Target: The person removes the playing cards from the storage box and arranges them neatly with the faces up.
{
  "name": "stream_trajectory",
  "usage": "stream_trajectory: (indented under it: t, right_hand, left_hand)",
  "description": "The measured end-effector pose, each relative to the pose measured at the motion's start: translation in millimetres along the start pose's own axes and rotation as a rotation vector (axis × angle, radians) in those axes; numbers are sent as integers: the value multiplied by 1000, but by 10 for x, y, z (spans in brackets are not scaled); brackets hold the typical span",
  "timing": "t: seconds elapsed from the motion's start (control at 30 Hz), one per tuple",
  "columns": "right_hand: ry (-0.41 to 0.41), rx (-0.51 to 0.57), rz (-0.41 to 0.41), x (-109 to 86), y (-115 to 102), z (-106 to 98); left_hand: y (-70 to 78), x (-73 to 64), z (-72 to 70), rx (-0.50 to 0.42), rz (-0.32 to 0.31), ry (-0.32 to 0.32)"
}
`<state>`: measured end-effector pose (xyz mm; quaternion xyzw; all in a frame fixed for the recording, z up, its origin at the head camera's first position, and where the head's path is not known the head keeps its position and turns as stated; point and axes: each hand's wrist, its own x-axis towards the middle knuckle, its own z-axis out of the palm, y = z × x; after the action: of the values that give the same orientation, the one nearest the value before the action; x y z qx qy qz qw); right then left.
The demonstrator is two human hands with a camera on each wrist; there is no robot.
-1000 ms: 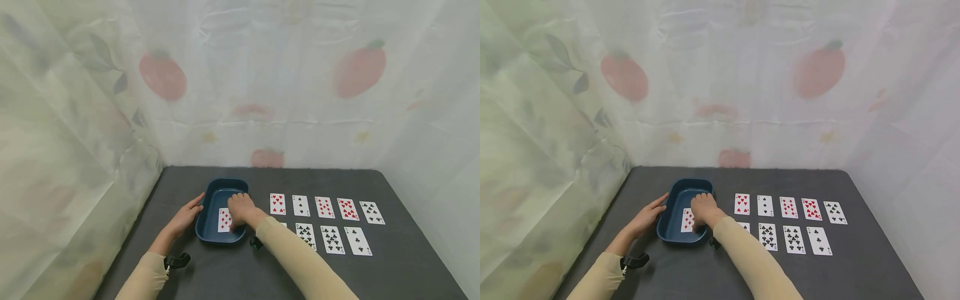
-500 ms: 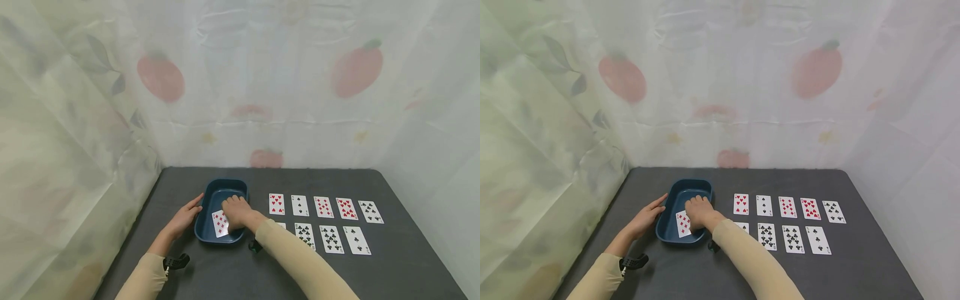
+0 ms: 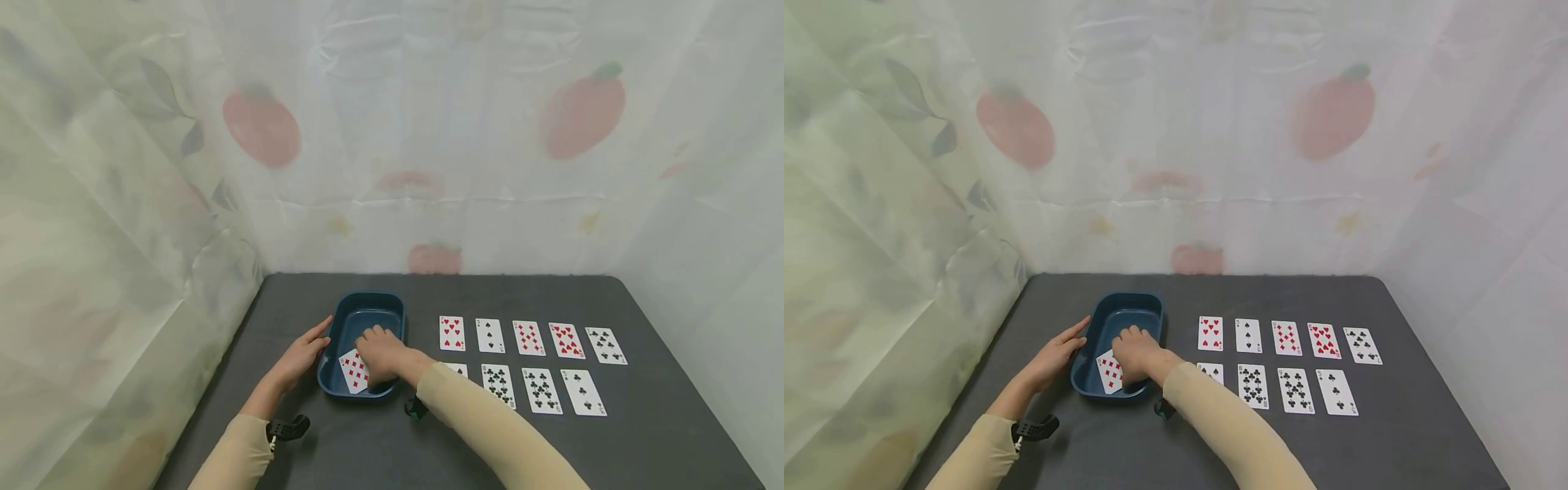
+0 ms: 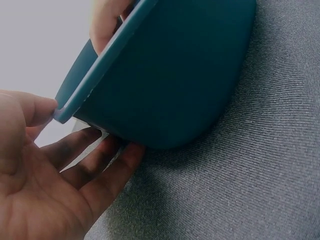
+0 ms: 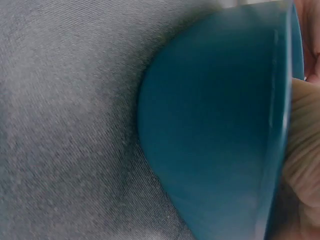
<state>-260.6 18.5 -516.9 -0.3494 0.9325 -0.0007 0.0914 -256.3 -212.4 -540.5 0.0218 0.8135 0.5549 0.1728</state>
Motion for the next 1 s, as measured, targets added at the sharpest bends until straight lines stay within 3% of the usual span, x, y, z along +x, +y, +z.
stream_trajectory:
  t: [0.4,0.53,0.77,1.0]
  right_hand:
    - [52,-59,-152,-14,10,69]
    - [73,-50,-156,-61,94,33]
    - [149,86,-90,-273,475,-264]
    - [237,162,-45,-776,1022,-614]
  left_hand:
    - [10,-9,-2,-13,-7,-6]
    - [8,-4,4,-19,-12,-12]
    - [5,30,12,-28,-11,-9]
    - [-8,45,-7,-26,3,-36]
